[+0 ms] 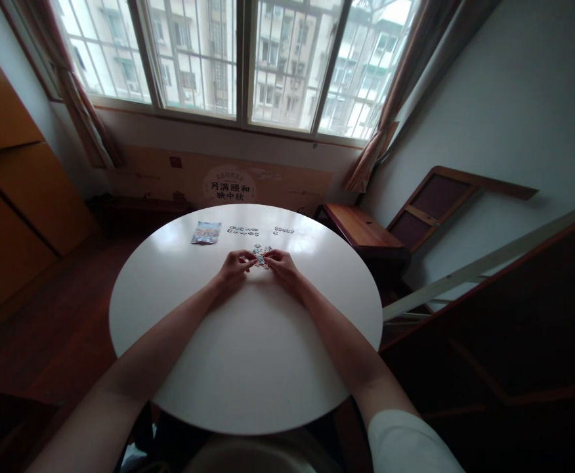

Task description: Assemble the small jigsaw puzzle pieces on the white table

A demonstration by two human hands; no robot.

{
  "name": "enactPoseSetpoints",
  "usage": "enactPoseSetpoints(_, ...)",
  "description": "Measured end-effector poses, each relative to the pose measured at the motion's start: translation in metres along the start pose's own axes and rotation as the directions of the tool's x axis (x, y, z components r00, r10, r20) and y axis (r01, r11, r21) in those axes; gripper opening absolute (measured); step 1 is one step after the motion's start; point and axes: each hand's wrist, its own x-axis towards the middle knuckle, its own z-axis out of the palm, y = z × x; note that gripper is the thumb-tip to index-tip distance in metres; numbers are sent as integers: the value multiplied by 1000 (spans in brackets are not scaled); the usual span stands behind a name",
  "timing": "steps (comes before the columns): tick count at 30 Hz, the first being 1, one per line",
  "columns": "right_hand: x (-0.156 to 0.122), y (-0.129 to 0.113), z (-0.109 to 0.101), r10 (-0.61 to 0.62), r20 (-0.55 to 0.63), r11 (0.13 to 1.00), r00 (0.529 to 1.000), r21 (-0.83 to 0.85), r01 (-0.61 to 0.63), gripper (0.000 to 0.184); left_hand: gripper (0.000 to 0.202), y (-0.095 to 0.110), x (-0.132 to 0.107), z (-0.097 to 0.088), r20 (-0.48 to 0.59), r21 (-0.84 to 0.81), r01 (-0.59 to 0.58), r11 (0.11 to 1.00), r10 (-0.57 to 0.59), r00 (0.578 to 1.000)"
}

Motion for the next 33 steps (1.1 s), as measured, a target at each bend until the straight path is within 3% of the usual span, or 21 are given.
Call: enactPoseSetpoints(33,0,-3,-1,-5,26,999,1000,-32,5,27,43,-2,0,0,-4,0,6,1000,-6,1000)
